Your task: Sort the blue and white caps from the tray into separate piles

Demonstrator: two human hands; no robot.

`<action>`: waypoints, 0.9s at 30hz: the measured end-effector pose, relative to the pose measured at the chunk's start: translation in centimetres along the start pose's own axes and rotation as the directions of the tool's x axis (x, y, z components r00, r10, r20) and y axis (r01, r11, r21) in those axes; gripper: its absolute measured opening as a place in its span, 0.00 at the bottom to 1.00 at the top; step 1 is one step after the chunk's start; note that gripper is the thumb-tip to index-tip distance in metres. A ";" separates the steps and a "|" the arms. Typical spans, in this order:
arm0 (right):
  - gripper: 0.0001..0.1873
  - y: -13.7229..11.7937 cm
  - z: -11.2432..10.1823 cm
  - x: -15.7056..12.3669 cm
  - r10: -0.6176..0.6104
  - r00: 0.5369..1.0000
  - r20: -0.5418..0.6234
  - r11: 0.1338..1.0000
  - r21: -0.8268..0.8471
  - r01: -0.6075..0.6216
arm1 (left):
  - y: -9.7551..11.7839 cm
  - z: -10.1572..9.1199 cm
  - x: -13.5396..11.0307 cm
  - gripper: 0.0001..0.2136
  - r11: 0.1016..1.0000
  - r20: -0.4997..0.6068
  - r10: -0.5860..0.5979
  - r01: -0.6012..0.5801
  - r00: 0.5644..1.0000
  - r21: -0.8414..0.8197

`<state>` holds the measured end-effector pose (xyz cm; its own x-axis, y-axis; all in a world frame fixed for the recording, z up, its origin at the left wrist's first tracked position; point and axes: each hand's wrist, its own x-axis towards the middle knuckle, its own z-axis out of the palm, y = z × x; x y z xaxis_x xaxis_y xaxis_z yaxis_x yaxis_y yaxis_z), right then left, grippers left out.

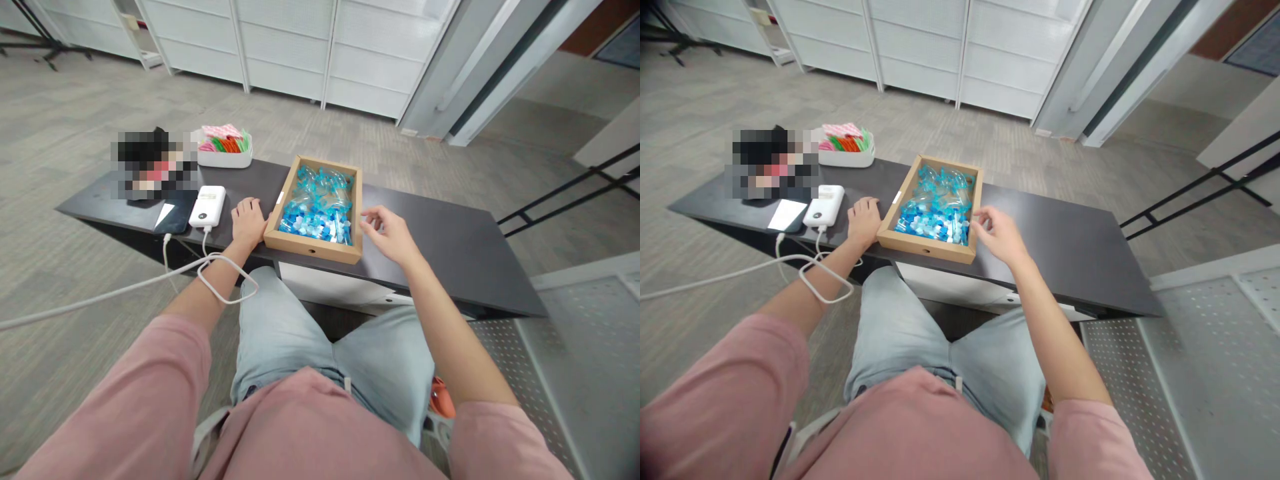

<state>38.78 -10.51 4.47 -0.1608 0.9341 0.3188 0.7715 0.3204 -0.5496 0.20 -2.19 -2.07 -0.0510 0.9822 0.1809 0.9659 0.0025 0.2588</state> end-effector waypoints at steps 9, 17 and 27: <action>0.28 -8.9 4.3 5.4 0.326 0.885 0.333 0.723 -0.690 -0.006 | 0.1 -0.1 -0.1 0.30 1.000 0.006 0.000 0.000 1.000 0.006; 0.34 -6.7 3.0 6.9 0.463 0.853 0.241 0.806 -0.515 -0.292 | 0.1 -0.1 -0.1 0.31 1.000 0.010 -0.002 0.002 1.000 -0.008; 0.14 -3.5 0.0 7.5 0.501 0.802 0.327 0.813 0.139 -0.565 | 0.1 -0.2 0.0 0.30 1.000 0.019 -0.010 0.010 1.000 -0.003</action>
<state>34.90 -4.63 8.77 0.0562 0.9607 -0.2718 0.6326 -0.2449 -0.7348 0.21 -2.23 -1.88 -0.0561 0.9854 0.1605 0.9646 0.0120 0.2634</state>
